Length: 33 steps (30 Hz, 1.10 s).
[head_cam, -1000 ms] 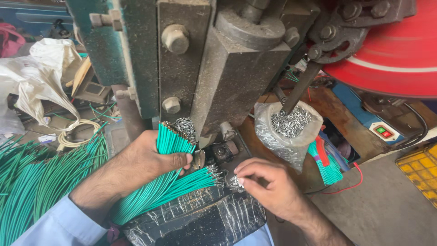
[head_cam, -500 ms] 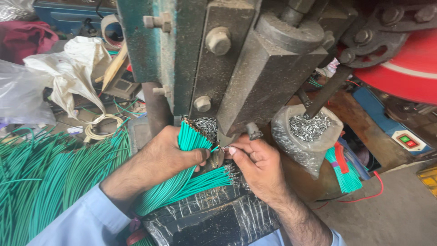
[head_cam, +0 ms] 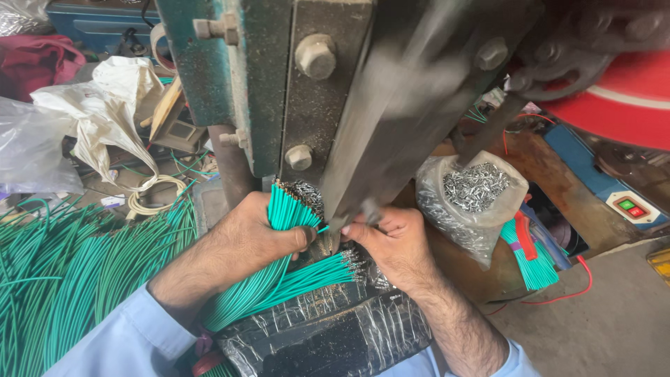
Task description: The person holds a bundle of green wires and repeatedly places the stripped end of one wire into a bench press machine, then inserts a metal terminal from a nearby container and operates the press to crimp the terminal onto the wire end, setting the finished wire aside with the growing bundle.
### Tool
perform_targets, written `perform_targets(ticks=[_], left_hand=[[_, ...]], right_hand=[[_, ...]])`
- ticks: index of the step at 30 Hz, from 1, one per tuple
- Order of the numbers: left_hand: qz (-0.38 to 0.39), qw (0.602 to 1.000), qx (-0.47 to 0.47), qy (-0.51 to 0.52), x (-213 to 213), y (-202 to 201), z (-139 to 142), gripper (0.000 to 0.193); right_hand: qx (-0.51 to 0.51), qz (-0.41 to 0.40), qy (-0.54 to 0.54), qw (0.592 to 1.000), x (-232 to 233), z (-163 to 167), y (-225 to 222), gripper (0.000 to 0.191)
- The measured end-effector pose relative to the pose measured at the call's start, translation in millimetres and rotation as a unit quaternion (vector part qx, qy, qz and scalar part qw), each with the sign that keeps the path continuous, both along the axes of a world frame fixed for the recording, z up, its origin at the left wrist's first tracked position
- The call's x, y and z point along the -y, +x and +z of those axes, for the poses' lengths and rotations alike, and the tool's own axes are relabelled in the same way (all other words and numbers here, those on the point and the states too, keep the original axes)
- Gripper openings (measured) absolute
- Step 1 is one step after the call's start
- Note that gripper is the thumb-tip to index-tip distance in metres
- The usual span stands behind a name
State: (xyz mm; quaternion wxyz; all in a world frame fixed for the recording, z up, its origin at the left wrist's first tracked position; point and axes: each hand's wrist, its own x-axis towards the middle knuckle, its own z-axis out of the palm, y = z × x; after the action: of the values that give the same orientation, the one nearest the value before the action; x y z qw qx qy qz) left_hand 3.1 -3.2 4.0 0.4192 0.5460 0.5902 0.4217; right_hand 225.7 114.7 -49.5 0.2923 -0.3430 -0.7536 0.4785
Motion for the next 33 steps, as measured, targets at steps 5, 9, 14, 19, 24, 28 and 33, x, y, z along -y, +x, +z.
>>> perform_targets(ticks=[5,9,14,19,24,28,33], left_hand=[[0.014,1.0,-0.001,-0.028,-0.7,-0.6,0.1,0.013],[-0.017,0.999,0.047,0.011,-0.7,-1.2,-3.0,0.015],[-0.039,0.998,0.051,0.019,-2.4,-4.5,-8.2,0.016],[-0.046,0.997,0.058,0.026,-1.7,-2.2,-7.7,0.014],[-0.064,0.995,0.078,0.025,-0.4,-1.5,-4.0,0.015],[-0.039,0.999,0.024,0.029,-0.7,-3.2,-4.4,0.015],[-0.025,0.999,0.039,0.029,-0.4,-3.3,-7.0,0.015]], right_hand=[[-0.063,0.043,0.018,0.997,7.0,7.1,2.5,0.012],[-0.129,0.091,-0.009,0.987,22.3,29.0,22.8,0.015],[0.192,0.014,0.145,0.971,26.7,44.6,46.3,0.018],[0.172,0.026,0.103,0.979,23.3,31.0,46.6,0.014],[0.018,0.007,0.041,0.999,15.5,23.8,31.1,0.012],[-0.136,0.033,-0.013,0.99,19.1,15.5,12.4,0.016],[-0.158,0.069,-0.006,0.985,14.8,7.0,-2.8,0.013]])
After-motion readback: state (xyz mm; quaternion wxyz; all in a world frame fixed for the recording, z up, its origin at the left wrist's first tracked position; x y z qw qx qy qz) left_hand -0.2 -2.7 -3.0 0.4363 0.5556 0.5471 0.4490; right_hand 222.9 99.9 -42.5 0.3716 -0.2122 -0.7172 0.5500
